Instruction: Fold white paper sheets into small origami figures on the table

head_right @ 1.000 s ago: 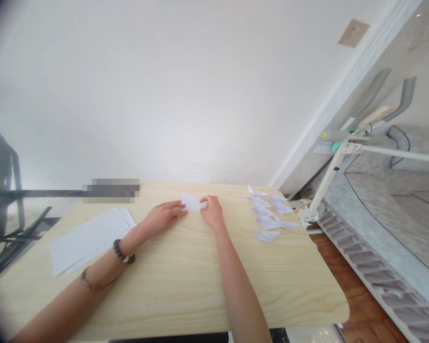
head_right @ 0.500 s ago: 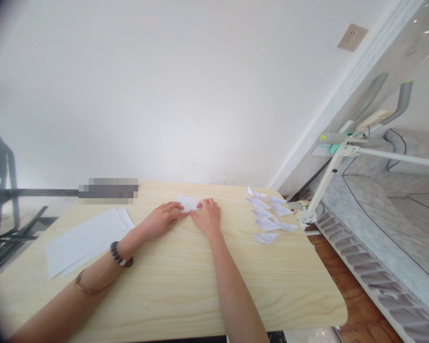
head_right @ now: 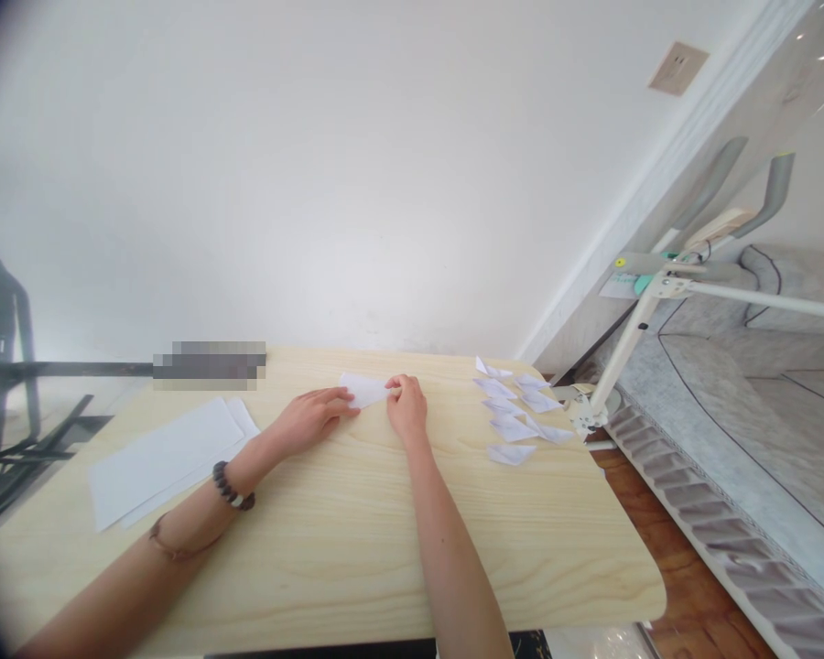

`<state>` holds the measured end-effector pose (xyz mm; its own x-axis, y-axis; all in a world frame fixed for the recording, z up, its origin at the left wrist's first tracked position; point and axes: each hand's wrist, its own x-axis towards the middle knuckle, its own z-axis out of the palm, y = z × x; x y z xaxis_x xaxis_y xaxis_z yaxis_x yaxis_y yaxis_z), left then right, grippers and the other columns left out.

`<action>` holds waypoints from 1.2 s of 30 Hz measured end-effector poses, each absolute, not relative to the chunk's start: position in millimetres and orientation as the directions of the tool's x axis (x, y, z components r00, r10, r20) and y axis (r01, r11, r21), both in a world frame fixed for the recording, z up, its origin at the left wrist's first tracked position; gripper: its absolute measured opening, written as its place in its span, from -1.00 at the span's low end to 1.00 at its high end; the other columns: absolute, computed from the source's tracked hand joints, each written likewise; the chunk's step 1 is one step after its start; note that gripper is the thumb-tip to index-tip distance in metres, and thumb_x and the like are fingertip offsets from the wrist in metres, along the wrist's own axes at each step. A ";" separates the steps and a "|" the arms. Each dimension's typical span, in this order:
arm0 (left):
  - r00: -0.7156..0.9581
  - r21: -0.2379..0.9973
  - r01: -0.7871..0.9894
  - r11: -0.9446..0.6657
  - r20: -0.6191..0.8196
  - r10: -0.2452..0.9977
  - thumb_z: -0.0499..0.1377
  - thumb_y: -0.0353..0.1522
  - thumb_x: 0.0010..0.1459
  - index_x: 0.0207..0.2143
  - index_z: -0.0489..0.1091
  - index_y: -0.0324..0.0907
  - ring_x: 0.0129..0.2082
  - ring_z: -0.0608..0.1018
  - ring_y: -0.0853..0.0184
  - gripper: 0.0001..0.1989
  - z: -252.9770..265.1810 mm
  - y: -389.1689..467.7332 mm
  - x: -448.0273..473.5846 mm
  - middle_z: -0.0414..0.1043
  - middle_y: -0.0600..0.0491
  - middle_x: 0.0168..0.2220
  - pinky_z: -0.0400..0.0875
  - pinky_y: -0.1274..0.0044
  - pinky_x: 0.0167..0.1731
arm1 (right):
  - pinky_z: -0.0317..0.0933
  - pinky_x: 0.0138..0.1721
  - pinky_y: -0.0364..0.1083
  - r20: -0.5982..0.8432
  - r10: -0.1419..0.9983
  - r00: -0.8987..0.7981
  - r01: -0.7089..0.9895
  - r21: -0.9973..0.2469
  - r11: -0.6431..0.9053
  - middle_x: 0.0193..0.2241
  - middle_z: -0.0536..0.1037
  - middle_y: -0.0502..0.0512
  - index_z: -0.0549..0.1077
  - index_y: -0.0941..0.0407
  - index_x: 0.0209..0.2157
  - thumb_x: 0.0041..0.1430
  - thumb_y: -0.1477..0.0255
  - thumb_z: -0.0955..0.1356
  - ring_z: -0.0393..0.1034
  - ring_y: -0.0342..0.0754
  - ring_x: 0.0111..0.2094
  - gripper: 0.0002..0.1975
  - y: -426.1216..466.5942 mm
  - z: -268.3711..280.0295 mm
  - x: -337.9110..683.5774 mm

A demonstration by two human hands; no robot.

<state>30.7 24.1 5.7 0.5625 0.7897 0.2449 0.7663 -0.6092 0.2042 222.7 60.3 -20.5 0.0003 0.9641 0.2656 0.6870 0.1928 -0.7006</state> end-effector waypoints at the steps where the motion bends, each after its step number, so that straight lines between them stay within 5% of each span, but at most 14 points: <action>1: 0.565 0.205 0.763 -0.613 0.249 0.786 -0.04 -0.50 0.02 -0.18 0.34 0.00 -0.08 0.33 0.34 -0.65 5.4 24.1 30.1 0.27 0.10 -0.07 0.19 0.47 -0.07 | 0.11 -0.34 -0.16 0.268 0.963 0.009 0.688 -0.701 0.189 -0.36 0.34 -0.01 0.30 0.10 -0.40 -0.14 0.60 0.17 0.23 -0.22 -0.49 -0.78 59.9 -20.7 222.6; 6: 0.584 0.214 0.737 -0.641 0.275 0.763 -0.04 -0.51 0.02 -0.13 0.31 0.00 -0.04 0.29 0.34 -0.62 5.1 22.2 27.8 0.25 0.08 -0.05 0.15 0.44 -0.04 | 0.07 -0.25 -0.10 0.343 0.939 -0.014 0.773 -0.592 0.228 -0.36 0.35 0.01 0.31 0.09 -0.39 -0.06 0.41 0.23 0.25 -0.12 -0.34 -0.87 49.1 -18.7 215.4; 11: 0.600 0.223 0.716 -0.662 0.289 0.746 -0.04 -0.52 0.02 -0.08 0.26 0.00 -0.03 0.27 0.32 -0.58 4.1 22.0 28.6 0.24 0.06 -0.04 0.14 0.42 -0.02 | 0.01 -0.20 -0.05 0.318 0.947 -0.037 0.843 -0.499 0.200 -0.30 0.32 0.06 0.31 0.08 -0.36 -0.15 0.25 0.31 0.20 -0.03 -0.22 -0.72 41.6 -13.8 209.0; 20: 0.592 0.254 0.712 -0.654 0.282 0.755 -0.03 -0.53 0.00 -0.14 0.32 0.00 -0.04 0.28 0.31 -0.60 0.5 25.6 30.3 0.25 0.07 -0.05 0.14 0.41 -0.03 | 0.02 -0.18 -0.07 0.215 0.977 -0.006 0.798 -0.587 0.134 -0.29 0.32 0.03 0.32 0.07 -0.32 -0.14 0.38 0.30 0.21 -0.07 -0.21 -0.76 54.6 -16.5 215.0; 29: 0.602 0.235 0.714 -0.659 0.273 0.750 -0.04 -0.52 0.02 -0.14 0.32 -0.01 -0.05 0.28 0.30 -0.62 3.0 25.1 30.2 0.26 0.06 -0.07 0.15 0.41 -0.05 | 0.14 -0.33 -0.14 0.201 0.980 0.008 0.692 -0.708 0.140 -0.28 0.34 0.01 0.32 0.08 -0.28 -0.16 0.55 0.22 0.24 -0.20 -0.48 -0.69 65.1 -21.1 222.6; 36: 0.615 0.297 0.664 -0.686 0.305 0.727 -0.05 -0.49 0.05 -0.18 0.35 -0.02 -0.16 0.32 0.33 -0.67 9.8 21.0 32.3 0.31 0.04 -0.19 0.19 0.44 -0.11 | 0.09 -0.22 -0.09 0.316 0.949 -0.027 0.795 -0.569 0.211 -0.22 0.33 0.07 0.33 0.08 -0.22 0.02 0.47 0.17 0.25 -0.11 -0.28 -0.73 51.5 -18.8 217.0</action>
